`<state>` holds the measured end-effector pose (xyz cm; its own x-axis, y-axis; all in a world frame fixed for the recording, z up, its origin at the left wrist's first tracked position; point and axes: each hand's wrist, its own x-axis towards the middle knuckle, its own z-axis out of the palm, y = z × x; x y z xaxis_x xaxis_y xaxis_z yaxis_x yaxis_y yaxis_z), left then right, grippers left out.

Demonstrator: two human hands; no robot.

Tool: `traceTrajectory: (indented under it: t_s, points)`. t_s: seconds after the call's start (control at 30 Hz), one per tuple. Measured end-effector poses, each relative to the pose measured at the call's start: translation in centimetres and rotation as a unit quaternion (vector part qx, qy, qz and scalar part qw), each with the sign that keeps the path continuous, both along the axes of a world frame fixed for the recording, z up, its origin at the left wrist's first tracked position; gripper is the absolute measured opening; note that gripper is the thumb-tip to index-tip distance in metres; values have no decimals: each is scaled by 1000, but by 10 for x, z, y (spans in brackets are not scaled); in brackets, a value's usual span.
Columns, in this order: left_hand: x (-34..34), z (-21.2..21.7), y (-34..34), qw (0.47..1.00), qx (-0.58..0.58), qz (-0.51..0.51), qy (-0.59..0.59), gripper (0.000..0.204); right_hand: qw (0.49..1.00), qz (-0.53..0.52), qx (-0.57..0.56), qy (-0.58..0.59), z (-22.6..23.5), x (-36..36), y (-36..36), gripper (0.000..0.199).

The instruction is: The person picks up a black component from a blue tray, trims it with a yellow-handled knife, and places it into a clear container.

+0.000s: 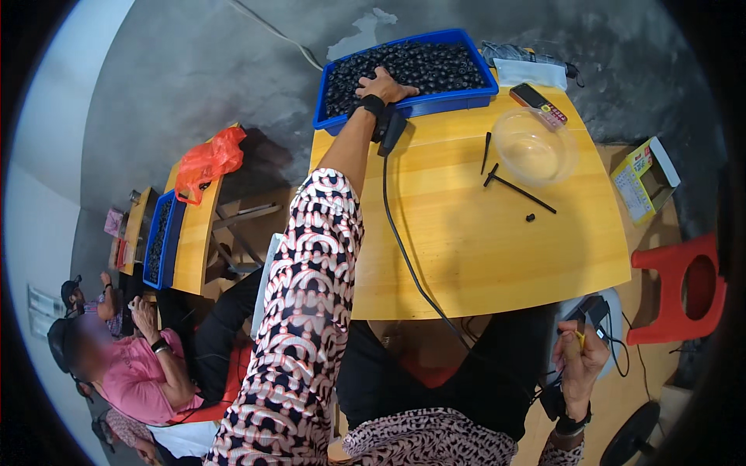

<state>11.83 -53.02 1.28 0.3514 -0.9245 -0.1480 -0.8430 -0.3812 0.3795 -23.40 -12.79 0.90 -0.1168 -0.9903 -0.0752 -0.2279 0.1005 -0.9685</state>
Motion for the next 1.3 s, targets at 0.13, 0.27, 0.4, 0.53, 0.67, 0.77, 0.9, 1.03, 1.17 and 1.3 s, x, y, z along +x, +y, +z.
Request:
traceTrajectory:
  t_s: [0.13, 0.27, 0.4, 0.53, 0.67, 0.77, 0.9, 1.03, 1.17, 1.3]
  points:
    - [21, -11, -8, 999, -36, -9, -11, 87, 1000, 9, -22, 3, -4, -2, 6, 23]
    - [13, -8, -10, 1000, -1, -15, 12, 77, 1000, -5, -2, -7, -11, -7, 14, 22]
    - [10, -5, -4, 1000, -21, -23, 1, 73, 998, -23, 31, -46, -16, -11, 21, 22]
    - [11, -1, 4, 997, -30, -64, -17, 69, 999, -5, 34, -35, -19, -12, 21, 21]
    - [20, 2, 5, 983, -29, -162, -75, 63, 999, -15, 28, -25, -22, -12, 19, 18]
    - [13, -2, 14, 983, -71, -155, -63, 60, 999, -25, 16, -15, -28, -15, 20, 16]
    - [36, -18, 17, 964, -212, -141, -72, 55, 1000, -15, -7, -9, -30, -16, 22, 15]
    - [33, -17, 41, 943, -290, -137, -91, 48, 1000, -20, 11, 3, -25, -15, 27, 14]
    - [46, -10, 72, 958, -226, -118, -135, 51, 999, -25, 26, -25, -19, -13, 32, 17]
    - [60, -22, 86, 950, -221, -170, -142, 54, 1000, -18, 13, 21, -11, -10, 40, 17]
